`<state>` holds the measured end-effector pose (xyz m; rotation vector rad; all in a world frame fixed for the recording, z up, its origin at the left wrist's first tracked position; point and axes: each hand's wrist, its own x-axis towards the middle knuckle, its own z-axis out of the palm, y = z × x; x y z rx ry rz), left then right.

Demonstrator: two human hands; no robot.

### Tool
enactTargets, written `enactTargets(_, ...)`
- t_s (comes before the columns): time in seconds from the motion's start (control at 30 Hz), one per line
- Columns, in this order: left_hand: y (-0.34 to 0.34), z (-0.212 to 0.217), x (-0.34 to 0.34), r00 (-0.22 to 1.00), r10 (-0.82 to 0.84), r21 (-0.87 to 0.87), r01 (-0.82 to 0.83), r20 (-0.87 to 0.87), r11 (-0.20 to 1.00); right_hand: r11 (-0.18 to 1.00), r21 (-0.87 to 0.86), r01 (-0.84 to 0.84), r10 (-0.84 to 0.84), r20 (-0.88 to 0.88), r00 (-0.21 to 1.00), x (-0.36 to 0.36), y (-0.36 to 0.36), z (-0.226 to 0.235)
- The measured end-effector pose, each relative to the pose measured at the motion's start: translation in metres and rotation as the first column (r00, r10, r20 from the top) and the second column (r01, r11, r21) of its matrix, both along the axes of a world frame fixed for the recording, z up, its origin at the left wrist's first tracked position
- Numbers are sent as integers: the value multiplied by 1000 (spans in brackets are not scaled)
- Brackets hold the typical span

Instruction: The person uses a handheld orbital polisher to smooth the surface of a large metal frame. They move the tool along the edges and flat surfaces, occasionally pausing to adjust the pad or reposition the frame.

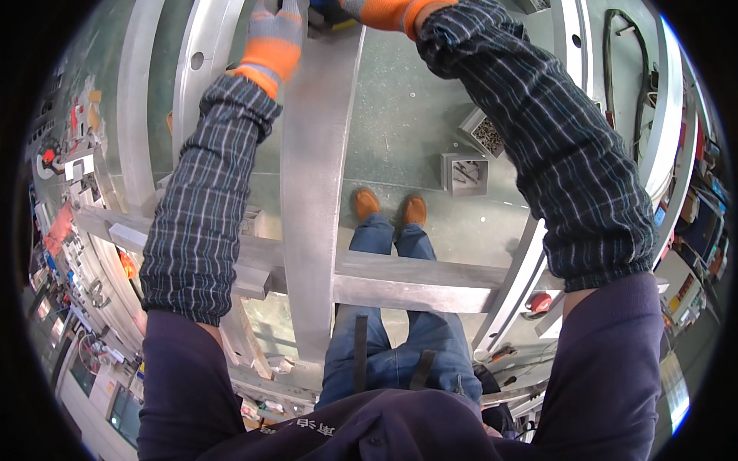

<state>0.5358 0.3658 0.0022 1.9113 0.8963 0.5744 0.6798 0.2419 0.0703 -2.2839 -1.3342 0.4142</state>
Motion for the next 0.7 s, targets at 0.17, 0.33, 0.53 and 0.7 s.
enactTargets(0.17,-39,9,-12,984,11,-85,4,175,996,993,-114,10,-17,-59,998,-12,-26,7)
enactTargets(0.33,-23,0,-15,979,134,-31,-140,-157,990,1000,17,-26,26,-2,1000,-14,-13,2)
enactTargets(0.53,-24,-26,-34,940,-116,156,68,320,985,996,-44,-83,82,-21,996,-29,-35,-6)
enactTargets(0.7,-43,11,-28,983,-26,-116,48,179,992,1000,-24,-1,1,-23,1000,-12,-22,3)
